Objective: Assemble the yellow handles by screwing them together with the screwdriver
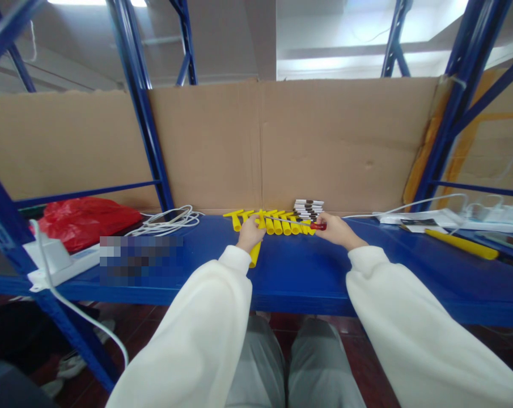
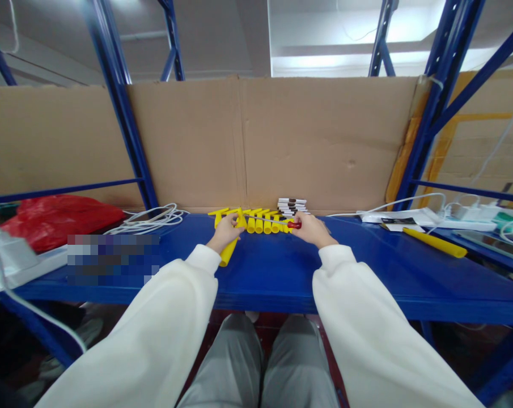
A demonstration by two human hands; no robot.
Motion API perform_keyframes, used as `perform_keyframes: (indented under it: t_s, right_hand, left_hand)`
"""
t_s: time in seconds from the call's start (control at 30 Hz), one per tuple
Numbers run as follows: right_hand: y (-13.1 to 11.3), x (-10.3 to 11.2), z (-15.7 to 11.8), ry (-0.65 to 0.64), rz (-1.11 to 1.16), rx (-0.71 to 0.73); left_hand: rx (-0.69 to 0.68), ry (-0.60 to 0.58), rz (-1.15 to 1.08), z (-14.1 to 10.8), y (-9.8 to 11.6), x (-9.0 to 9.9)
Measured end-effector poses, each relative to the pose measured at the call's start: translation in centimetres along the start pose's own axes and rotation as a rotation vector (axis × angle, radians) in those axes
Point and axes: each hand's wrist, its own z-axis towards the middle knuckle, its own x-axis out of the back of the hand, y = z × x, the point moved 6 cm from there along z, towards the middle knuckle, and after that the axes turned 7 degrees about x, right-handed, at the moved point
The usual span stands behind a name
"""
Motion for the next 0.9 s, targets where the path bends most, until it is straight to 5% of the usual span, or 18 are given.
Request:
perform_keyframes:
  t_s: [0.9]
  right_hand:
    - [0.28, -0.30, 0.00, -0.015, -0.016, 0.018]
  left_hand:
    - [0.001, -0.006, 0.038, -0.16, 0.19, 0.10]
